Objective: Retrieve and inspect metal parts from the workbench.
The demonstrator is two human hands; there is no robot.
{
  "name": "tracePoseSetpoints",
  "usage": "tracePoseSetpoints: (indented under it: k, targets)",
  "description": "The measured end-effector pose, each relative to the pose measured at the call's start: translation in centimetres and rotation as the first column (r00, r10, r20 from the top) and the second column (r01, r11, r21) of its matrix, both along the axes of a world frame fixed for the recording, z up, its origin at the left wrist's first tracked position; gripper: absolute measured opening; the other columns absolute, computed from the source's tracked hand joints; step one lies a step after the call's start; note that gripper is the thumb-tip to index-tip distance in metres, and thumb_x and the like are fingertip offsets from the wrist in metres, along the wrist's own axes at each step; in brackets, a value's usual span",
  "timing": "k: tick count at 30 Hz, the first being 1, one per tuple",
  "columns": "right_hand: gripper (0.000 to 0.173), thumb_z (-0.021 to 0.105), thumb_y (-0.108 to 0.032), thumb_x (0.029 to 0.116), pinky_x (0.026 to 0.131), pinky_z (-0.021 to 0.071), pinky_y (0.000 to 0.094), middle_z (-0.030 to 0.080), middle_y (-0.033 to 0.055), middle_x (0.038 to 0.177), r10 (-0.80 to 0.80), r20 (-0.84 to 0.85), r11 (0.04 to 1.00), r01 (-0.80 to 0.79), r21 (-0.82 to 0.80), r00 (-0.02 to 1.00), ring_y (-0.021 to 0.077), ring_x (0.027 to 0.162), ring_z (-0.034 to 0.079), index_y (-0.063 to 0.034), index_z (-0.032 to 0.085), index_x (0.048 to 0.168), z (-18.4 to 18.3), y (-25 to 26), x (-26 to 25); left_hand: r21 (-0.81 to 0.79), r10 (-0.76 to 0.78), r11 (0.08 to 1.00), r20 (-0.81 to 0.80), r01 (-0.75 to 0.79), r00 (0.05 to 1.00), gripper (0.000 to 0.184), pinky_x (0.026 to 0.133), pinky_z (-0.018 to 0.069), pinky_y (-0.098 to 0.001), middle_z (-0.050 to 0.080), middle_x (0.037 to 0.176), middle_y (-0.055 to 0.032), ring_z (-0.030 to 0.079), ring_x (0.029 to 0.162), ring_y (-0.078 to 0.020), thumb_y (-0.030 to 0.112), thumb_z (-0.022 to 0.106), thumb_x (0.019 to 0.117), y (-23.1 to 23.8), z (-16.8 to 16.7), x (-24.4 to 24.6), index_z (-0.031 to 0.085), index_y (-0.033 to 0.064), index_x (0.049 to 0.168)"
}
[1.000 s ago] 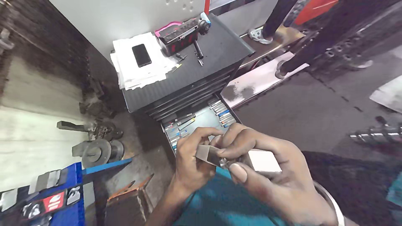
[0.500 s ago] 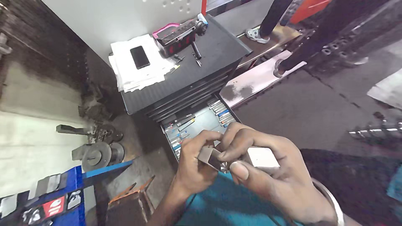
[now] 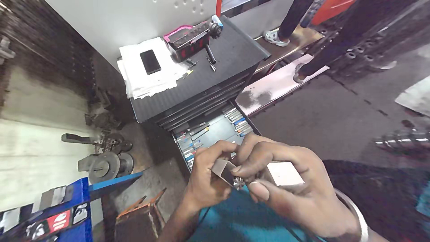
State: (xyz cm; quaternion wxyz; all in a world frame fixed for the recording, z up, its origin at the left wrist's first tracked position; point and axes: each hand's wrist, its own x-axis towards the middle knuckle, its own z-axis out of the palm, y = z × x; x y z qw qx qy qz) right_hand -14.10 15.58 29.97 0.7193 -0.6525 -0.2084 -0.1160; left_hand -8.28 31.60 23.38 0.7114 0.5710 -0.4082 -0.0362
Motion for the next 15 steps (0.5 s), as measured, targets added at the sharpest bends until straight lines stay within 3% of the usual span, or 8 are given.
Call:
tracePoseSetpoints:
  k: [4, 8, 12, 15]
  targets:
    - [0.020, 0.068, -0.021, 0.0990, 0.070, 0.0548, 0.0134, 0.065, 0.0009, 0.098, -0.001, 0.005, 1.000, 0.001, -0.008, 1.000, 0.0001, 0.085, 0.063, -0.0029, 0.071, 0.107, 0.1, 0.0, -0.1, -0.006, -0.011, 1.000, -0.004, 0.011, 1.000, 0.035, 0.075, 0.0484, -0.0093, 0.064, 0.088, 0.0039, 0.057, 0.082, 0.0087, 0.034, 0.065, 0.0985, 0.0, 0.1, 0.0, 0.062, 0.0014, 0.111]
    - [0.021, 0.067, -0.021, 0.1000, 0.065, 0.0568, 0.0145, 0.064, 0.0020, 0.099, 0.029, -0.006, 0.999, -0.029, 0.043, 1.000, 0.0013, 0.080, 0.064, -0.0026, 0.071, 0.109, 0.0, 0.0, -0.2, 0.014, 0.010, 1.000, 0.025, -0.011, 1.000, 0.027, 0.075, 0.0499, -0.0097, 0.065, 0.089, 0.0029, 0.059, 0.082, 0.0075, 0.024, 0.066, 0.0958, 0.1, 0.3, -0.2, 0.061, 0.0021, 0.112]
    - [0.025, 0.061, -0.027, 0.1030, 0.065, 0.0567, 0.0165, 0.067, 0.0012, 0.100, 0.015, 0.005, 0.996, -0.016, 0.088, 1.000, 0.0026, 0.078, 0.065, -0.0044, 0.066, 0.112, 0.1, -0.9, 0.1, -0.015, 0.017, 1.000, 0.042, -0.017, 0.999, 0.020, 0.079, 0.0538, -0.0126, 0.069, 0.095, 0.0014, 0.063, 0.086, 0.0053, 0.016, 0.063, 0.0993, -0.1, 0.1, -0.3, 0.062, 0.0021, 0.114]
    - [0.023, 0.062, -0.029, 0.1027, 0.061, 0.0566, 0.0169, 0.069, -0.0008, 0.093, -0.046, 0.026, 0.994, 0.043, 0.100, 0.999, 0.0032, 0.073, 0.065, -0.0071, 0.069, 0.104, 0.2, -1.7, 0.1, -0.023, -0.003, 1.000, 0.015, 0.003, 1.000, 0.019, 0.073, 0.0534, -0.0140, 0.068, 0.090, -0.0020, 0.062, 0.080, 0.0025, 0.015, 0.061, 0.1017, -0.2, 0.1, -0.4, 0.063, -0.0004, 0.113]
